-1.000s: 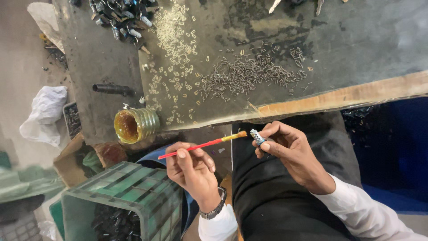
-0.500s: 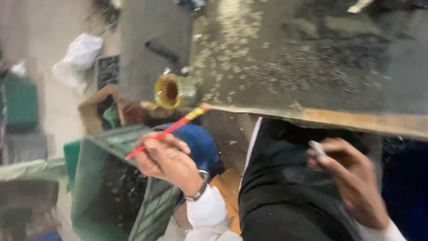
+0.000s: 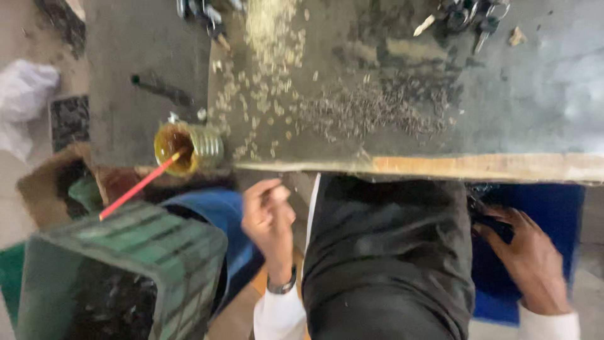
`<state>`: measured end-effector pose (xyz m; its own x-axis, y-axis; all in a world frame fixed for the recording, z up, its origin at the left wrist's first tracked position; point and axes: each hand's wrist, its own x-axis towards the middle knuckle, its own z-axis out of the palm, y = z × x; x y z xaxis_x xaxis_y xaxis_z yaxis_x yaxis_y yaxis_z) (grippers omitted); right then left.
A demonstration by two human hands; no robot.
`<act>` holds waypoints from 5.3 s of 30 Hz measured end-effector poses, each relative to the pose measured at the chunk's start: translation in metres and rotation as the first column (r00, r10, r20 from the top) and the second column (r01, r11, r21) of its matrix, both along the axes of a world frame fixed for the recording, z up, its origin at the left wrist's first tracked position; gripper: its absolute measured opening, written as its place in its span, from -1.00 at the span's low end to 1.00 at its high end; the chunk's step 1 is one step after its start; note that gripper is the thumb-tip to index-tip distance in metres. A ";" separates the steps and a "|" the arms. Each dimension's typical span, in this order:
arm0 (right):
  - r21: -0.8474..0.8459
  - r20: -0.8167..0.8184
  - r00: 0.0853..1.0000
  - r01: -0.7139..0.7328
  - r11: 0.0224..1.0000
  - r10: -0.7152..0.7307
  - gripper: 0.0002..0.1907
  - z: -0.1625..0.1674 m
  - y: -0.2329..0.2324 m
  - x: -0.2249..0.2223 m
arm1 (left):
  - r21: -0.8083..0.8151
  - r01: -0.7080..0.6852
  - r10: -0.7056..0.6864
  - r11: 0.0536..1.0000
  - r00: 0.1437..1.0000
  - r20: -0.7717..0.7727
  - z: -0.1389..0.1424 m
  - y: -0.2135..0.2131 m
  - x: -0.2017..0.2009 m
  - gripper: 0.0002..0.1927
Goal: The person sits at a workbench holding a small metal component in one hand and a red-handled brush in the other. They dip the brush into a jar of yellowish liquid and brush the liquid onto the component, then set the finished piece on the table and pick up the next one, repeating this cycle throughout the clip.
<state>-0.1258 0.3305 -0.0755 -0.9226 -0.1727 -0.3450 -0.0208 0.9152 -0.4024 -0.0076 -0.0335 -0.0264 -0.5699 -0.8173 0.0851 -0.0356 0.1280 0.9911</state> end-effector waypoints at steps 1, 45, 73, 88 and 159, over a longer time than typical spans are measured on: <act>-0.127 0.181 0.982 0.079 0.989 -0.056 -0.63 0.022 -0.005 -0.002 | -0.144 0.087 -0.075 0.986 0.993 0.087 0.008 0.008 -0.002 -0.88; 0.028 -0.650 0.611 -0.575 0.817 0.452 -0.67 0.107 -0.078 -0.148 | -0.739 0.602 -0.499 0.302 0.760 0.416 0.007 0.084 -0.114 -0.55; -0.895 0.446 0.895 0.446 0.008 -0.002 -0.78 0.052 -0.113 0.000 | 0.101 0.603 -0.605 0.792 0.796 -0.007 0.005 0.059 -0.045 -0.91; -0.581 0.776 0.574 0.812 -0.057 0.262 -0.70 0.030 -0.126 0.025 | -0.043 0.633 -0.633 0.773 0.774 0.010 0.016 0.067 -0.059 -0.84; -0.389 -0.754 0.617 -0.695 0.604 0.226 -0.73 0.060 -0.117 0.005 | -0.144 0.568 -0.551 0.810 0.822 0.140 0.036 0.073 -0.035 -0.84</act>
